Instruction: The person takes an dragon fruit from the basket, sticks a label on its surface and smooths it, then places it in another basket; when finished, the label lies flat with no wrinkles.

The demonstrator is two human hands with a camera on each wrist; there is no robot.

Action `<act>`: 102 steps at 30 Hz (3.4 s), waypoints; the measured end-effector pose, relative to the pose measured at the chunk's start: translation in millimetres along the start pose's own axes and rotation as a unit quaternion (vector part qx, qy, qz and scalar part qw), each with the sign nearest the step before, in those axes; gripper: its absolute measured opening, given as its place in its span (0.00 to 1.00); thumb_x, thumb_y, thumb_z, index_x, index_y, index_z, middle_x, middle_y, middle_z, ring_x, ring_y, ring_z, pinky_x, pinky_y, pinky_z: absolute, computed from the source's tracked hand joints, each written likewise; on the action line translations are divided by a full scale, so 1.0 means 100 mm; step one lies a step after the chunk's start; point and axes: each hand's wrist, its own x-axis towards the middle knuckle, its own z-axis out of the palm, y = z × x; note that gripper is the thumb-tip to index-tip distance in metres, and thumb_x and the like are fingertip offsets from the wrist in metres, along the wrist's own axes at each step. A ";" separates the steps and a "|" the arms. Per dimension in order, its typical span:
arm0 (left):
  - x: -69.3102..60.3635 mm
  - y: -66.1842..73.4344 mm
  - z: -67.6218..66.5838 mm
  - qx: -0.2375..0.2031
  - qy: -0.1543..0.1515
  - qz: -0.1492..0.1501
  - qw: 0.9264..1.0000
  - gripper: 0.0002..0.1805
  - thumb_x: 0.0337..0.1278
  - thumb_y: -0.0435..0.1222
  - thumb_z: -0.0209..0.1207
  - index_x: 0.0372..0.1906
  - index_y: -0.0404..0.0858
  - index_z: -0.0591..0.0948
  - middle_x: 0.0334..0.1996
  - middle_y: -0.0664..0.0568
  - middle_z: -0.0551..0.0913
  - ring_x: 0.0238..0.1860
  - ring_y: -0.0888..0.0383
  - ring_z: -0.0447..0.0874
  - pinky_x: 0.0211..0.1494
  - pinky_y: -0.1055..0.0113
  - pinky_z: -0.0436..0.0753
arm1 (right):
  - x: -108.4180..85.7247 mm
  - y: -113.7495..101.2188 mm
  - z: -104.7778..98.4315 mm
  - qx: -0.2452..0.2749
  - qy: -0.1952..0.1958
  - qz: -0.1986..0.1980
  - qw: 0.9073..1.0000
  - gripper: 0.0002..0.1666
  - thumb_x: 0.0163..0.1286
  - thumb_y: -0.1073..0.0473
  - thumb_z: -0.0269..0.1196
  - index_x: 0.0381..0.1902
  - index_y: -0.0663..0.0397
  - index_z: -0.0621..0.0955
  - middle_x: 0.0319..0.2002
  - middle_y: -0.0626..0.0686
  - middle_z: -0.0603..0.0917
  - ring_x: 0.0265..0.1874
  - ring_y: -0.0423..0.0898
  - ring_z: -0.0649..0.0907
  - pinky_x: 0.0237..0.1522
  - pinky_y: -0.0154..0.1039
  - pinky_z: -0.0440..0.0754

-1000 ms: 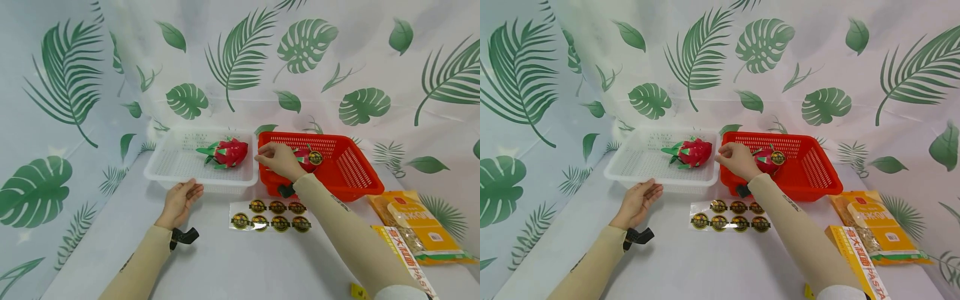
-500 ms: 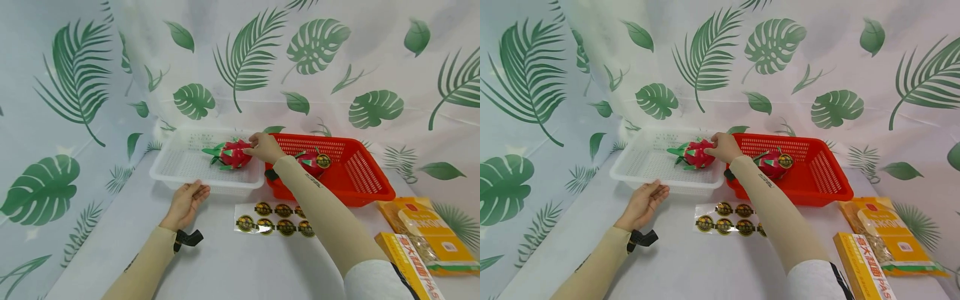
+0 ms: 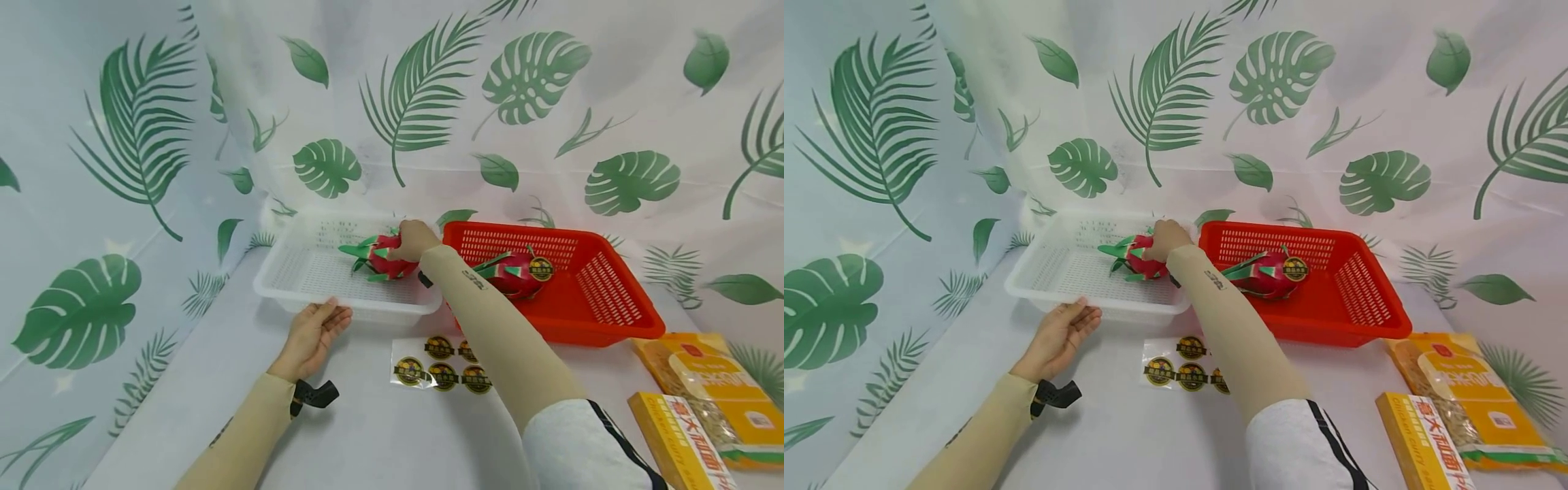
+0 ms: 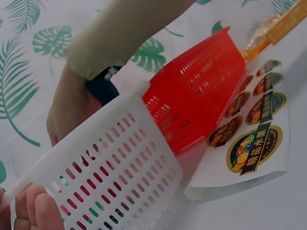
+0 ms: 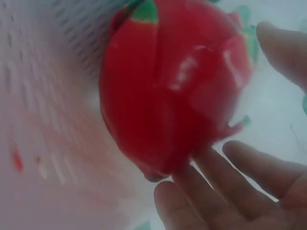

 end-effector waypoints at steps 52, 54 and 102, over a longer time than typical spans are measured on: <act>-0.04 -0.04 -0.02 -0.025 0.000 -0.005 1.000 0.07 0.81 0.36 0.51 0.53 0.38 0.68 0.41 0.54 0.83 0.46 0.63 0.85 0.59 0.73 0.84 | -0.71 -0.05 -0.27 0.030 0.115 -0.049 0.992 0.34 0.54 0.41 0.80 0.48 0.58 0.83 0.43 0.54 0.87 0.43 0.51 0.82 0.46 0.45 0.87; -0.04 -0.04 -0.01 -0.021 -0.001 -0.005 1.000 0.08 0.81 0.36 0.51 0.53 0.38 0.68 0.42 0.53 0.82 0.46 0.63 0.85 0.60 0.73 0.84 | -0.80 -0.01 -0.32 0.036 0.118 -0.052 0.991 0.34 0.54 0.41 0.80 0.48 0.57 0.83 0.43 0.54 0.87 0.43 0.51 0.81 0.46 0.45 0.86; -0.11 0.02 0.06 0.009 0.033 0.031 0.999 0.09 0.78 0.38 0.55 0.50 0.39 0.68 0.35 0.59 0.86 0.41 0.66 0.87 0.55 0.76 0.85 | -3.13 0.49 0.04 -0.015 0.109 -0.101 0.989 0.47 0.44 0.38 0.85 0.58 0.54 0.81 0.50 0.50 0.86 0.47 0.44 0.84 0.46 0.43 0.91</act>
